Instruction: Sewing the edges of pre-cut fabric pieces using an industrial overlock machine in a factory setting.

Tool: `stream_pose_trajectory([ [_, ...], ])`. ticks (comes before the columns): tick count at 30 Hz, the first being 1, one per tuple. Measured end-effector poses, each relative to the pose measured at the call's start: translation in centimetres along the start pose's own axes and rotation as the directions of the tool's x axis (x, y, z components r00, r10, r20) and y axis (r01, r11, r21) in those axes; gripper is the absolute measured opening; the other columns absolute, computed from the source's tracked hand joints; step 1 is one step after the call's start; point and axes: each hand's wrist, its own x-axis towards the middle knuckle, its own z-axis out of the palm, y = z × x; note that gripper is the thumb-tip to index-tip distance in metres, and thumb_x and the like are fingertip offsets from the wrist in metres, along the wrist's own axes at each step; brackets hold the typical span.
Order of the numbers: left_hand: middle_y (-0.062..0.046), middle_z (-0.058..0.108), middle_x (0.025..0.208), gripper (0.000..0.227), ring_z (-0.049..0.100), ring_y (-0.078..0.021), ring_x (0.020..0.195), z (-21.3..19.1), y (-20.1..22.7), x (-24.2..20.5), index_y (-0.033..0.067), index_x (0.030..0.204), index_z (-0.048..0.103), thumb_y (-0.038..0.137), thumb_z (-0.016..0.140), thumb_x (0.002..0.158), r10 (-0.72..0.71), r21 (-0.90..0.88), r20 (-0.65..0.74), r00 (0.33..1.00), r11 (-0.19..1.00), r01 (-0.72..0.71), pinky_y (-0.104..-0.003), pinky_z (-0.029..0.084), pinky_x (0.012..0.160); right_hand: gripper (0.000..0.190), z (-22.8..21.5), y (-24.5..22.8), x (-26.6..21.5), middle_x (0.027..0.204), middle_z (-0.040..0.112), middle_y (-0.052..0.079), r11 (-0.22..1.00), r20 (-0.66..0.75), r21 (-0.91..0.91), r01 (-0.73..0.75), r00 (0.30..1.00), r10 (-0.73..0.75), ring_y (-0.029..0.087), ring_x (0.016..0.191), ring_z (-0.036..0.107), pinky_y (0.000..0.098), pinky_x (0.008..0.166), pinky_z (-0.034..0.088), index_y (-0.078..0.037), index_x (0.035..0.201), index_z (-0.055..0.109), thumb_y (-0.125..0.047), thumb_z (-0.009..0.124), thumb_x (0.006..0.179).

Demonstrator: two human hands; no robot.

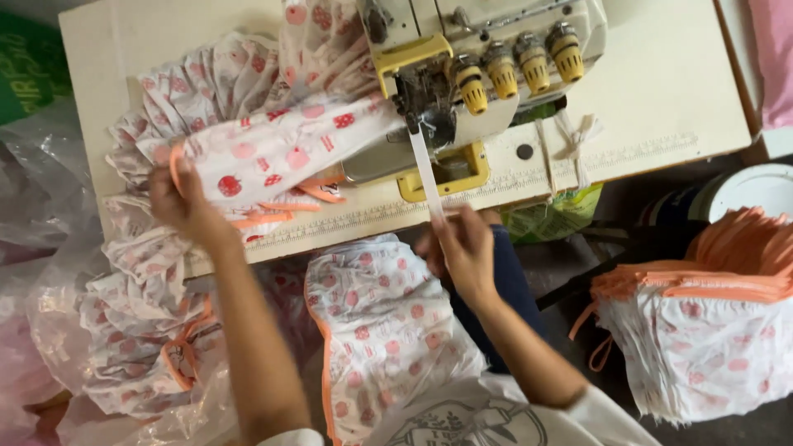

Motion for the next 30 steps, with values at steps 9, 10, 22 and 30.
stream_pose_trajectory([
  [9,-0.014,0.060,0.135,0.078,0.066,-0.0271,0.122,7.0,2.7,-3.9,0.0077,0.139,0.044,0.028,0.095,0.085,-0.238,0.217,-0.020,0.971,0.947,0.236,-0.041,0.056,0.103,0.025,-17.4,8.5,-15.8,0.073,0.081,0.010,0.714,-0.275,-0.486,-0.504,0.863,0.423,0.010,0.066,0.064,0.0240,0.061,0.045,-0.008,0.104,0.080,-0.028,0.067,0.097],
  [10,-0.014,0.060,0.135,0.078,0.066,-0.0271,0.122,5.2,4.1,-3.0,0.0077,0.139,0.044,0.028,0.095,0.085,-0.243,0.229,-0.021,0.970,0.943,0.242,-0.041,0.056,0.103,0.025,-19.9,9.5,-16.6,0.073,0.081,0.010,0.708,-0.273,-0.487,-0.512,0.859,0.434,0.010,0.066,0.064,0.0240,0.061,0.045,-0.008,0.104,0.080,-0.028,0.067,0.097],
  [22,0.002,0.067,0.072,0.007,0.070,-0.0239,0.076,2.8,0.9,-22.8,0.0229,0.083,0.069,0.024,0.071,0.089,-0.358,0.409,0.896,0.261,0.895,-0.176,-0.039,0.058,0.074,0.021,-18.2,1.2,-10.2,0.040,0.041,0.009,0.970,0.068,0.023,-0.240,0.969,0.238,0.012,0.028,0.032,0.0220,0.025,0.029,0.007,0.090,0.067,-0.010,0.063,0.099],
  [30,-0.004,0.072,0.076,0.008,0.074,-0.0335,0.081,6.0,-11.2,-30.2,0.0243,0.076,0.073,0.028,0.080,0.074,-0.385,0.461,0.887,0.256,0.779,-0.426,-0.049,0.055,0.077,0.031,-24.8,1.9,-10.5,0.109,0.073,0.022,0.384,-0.081,-0.917,-0.107,0.993,0.081,0.047,0.105,0.067,0.0562,0.091,0.052,-0.003,0.126,0.071,-0.021,0.076,0.101],
])
